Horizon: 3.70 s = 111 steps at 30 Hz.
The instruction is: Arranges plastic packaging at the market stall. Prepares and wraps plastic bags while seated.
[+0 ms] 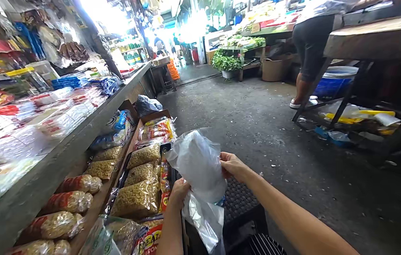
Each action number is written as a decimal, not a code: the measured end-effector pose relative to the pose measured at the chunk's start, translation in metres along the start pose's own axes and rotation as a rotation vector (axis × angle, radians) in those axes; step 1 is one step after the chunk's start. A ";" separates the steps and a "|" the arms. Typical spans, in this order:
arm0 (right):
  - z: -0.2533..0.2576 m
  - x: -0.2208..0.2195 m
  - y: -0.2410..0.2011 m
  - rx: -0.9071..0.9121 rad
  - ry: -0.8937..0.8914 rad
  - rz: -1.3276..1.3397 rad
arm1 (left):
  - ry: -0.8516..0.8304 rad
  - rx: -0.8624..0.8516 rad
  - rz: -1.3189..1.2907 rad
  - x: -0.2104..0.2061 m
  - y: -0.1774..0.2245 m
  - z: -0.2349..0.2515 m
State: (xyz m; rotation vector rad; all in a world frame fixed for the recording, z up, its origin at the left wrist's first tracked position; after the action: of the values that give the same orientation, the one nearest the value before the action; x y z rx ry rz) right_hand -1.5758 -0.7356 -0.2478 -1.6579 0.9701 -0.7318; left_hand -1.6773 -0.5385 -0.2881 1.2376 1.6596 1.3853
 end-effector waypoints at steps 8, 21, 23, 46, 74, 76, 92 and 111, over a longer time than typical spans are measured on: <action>-0.014 0.049 0.028 0.087 0.151 -0.314 | 0.086 -0.007 -0.183 -0.012 -0.035 -0.022; -0.111 -0.024 0.232 -0.525 0.076 0.457 | 0.188 -0.043 -0.148 -0.016 -0.030 -0.026; -0.100 -0.036 0.230 -0.401 0.119 0.783 | 0.204 -0.032 -0.131 -0.016 -0.026 -0.028; -0.260 -0.021 0.251 -0.715 -0.047 0.478 | -0.019 0.114 -0.122 -0.056 -0.049 -0.122; -0.154 0.006 0.105 0.445 -0.048 -0.325 | -0.309 -0.224 0.180 -0.069 -0.045 -0.154; -0.159 0.017 0.106 0.448 -0.049 -0.373 | -0.270 -0.207 0.184 -0.062 -0.048 -0.158; -0.296 -0.012 0.003 0.775 -0.062 -0.390 | -0.241 -0.879 0.014 -0.055 0.081 -0.269; -0.285 0.007 -0.023 0.950 0.038 -0.325 | -0.321 -0.739 -0.273 -0.060 0.079 -0.255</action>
State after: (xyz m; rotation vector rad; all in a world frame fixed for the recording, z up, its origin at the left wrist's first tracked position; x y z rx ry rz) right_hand -1.8060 -0.8721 -0.1460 -0.9471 0.2596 -1.2062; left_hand -1.8657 -0.6870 -0.1558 0.7167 0.9139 1.3544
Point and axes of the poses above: each hand's wrist, its own z-axis towards the middle knuckle, its own x-axis out of the back of the hand, y = z × x, the point moved 8 cm from there along z, towards the middle knuckle, and after that the axes turned 2 degrees about -x, right-handed, at the moved point
